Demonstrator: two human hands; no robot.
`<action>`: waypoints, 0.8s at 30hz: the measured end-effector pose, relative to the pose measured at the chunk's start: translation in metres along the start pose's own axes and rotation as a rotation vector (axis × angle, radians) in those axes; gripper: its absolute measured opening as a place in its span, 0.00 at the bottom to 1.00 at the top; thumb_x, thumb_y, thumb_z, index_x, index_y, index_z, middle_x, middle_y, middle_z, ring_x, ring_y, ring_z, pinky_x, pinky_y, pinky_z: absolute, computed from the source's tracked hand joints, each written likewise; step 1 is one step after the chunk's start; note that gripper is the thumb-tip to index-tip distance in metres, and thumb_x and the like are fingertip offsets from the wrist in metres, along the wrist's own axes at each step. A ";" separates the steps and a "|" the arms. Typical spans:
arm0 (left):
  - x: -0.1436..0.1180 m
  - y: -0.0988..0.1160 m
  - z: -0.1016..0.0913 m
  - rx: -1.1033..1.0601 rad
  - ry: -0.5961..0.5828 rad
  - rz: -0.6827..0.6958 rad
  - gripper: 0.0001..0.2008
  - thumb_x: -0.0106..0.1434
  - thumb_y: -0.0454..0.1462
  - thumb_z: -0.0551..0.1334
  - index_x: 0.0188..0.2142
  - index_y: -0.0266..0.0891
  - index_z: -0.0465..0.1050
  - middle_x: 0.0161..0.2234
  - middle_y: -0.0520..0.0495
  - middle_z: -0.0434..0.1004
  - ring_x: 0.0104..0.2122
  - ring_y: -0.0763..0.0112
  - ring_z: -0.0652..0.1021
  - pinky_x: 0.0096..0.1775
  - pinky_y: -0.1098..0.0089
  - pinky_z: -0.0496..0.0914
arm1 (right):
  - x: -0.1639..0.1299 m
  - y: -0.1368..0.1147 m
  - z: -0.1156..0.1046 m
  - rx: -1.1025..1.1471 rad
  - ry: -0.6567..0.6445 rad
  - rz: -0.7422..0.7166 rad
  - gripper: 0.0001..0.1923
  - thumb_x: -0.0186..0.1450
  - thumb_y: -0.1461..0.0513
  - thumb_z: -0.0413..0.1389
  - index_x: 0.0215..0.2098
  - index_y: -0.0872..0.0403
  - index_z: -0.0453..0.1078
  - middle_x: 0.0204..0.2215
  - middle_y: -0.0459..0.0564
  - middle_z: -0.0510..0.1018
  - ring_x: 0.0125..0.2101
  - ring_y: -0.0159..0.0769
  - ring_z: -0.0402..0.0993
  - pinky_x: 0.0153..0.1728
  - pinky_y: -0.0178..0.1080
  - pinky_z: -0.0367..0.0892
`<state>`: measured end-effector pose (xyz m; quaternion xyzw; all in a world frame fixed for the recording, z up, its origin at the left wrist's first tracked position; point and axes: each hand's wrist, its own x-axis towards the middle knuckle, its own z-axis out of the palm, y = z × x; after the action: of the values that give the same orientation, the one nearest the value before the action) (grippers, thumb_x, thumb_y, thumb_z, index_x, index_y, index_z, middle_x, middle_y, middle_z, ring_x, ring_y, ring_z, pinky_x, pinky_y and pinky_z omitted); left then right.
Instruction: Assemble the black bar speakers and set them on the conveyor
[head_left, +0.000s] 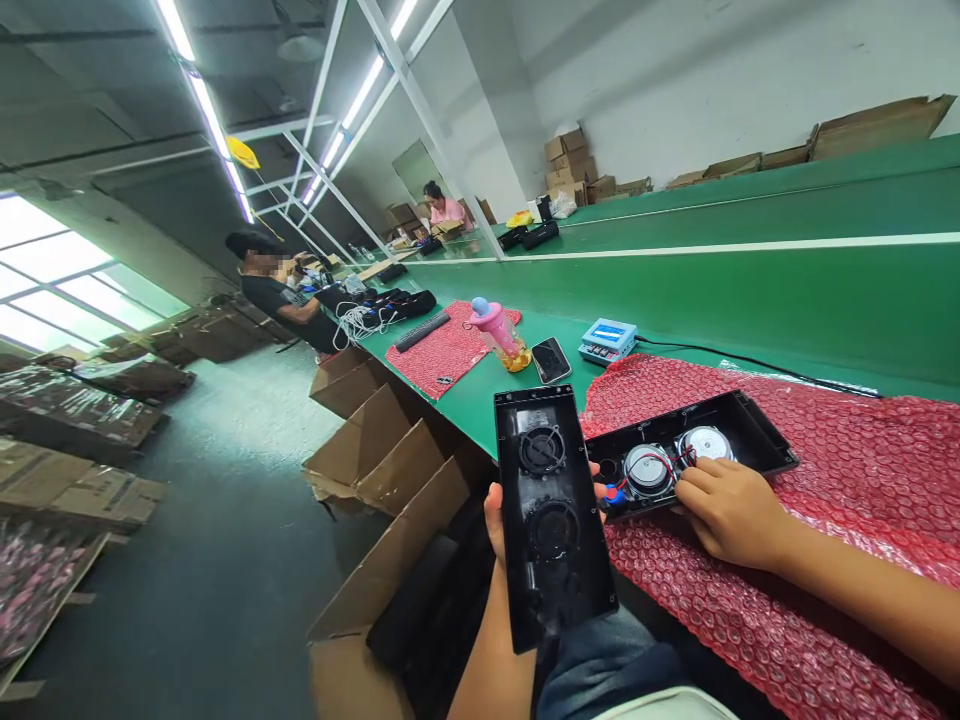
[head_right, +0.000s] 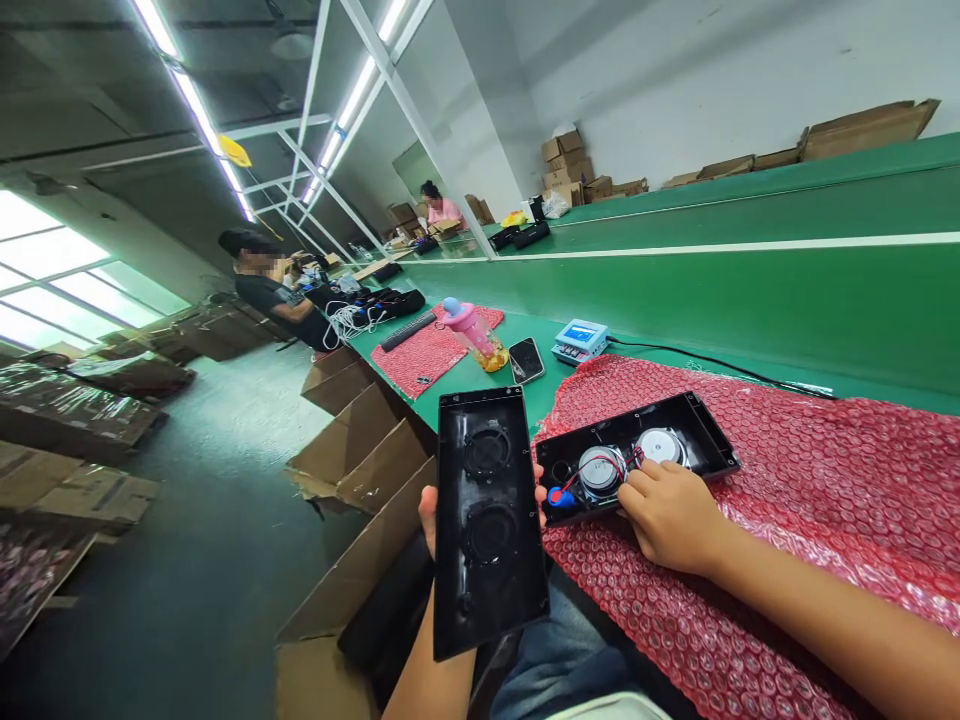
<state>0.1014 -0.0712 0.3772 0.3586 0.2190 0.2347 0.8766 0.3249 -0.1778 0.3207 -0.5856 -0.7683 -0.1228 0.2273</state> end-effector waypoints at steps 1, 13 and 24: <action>0.000 0.000 0.001 -0.010 0.012 0.007 0.48 0.48 0.68 0.46 0.49 0.29 0.72 0.39 0.41 0.80 0.32 0.65 0.79 0.33 0.70 0.72 | 0.000 0.000 0.000 -0.001 0.001 -0.002 0.07 0.60 0.67 0.49 0.25 0.54 0.65 0.23 0.49 0.70 0.27 0.36 0.59 0.29 0.40 0.46; 0.007 -0.009 -0.023 -0.053 -0.100 -0.059 0.48 0.46 0.67 0.52 0.51 0.30 0.68 0.41 0.36 0.78 0.33 0.63 0.79 0.34 0.67 0.73 | 0.000 0.000 0.001 0.001 0.015 -0.008 0.08 0.62 0.66 0.48 0.25 0.55 0.65 0.23 0.49 0.69 0.27 0.36 0.58 0.29 0.40 0.47; 0.008 0.020 0.000 0.158 0.087 0.122 0.40 0.51 0.64 0.51 0.49 0.37 0.71 0.44 0.38 0.77 0.41 0.55 0.78 0.43 0.57 0.72 | 0.001 0.001 0.002 -0.011 -0.027 0.001 0.06 0.59 0.67 0.49 0.26 0.54 0.65 0.24 0.49 0.70 0.27 0.35 0.59 0.29 0.40 0.48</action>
<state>0.1028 -0.0539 0.3903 0.4288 0.2527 0.2850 0.8192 0.3253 -0.1759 0.3196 -0.5888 -0.7703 -0.1191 0.2138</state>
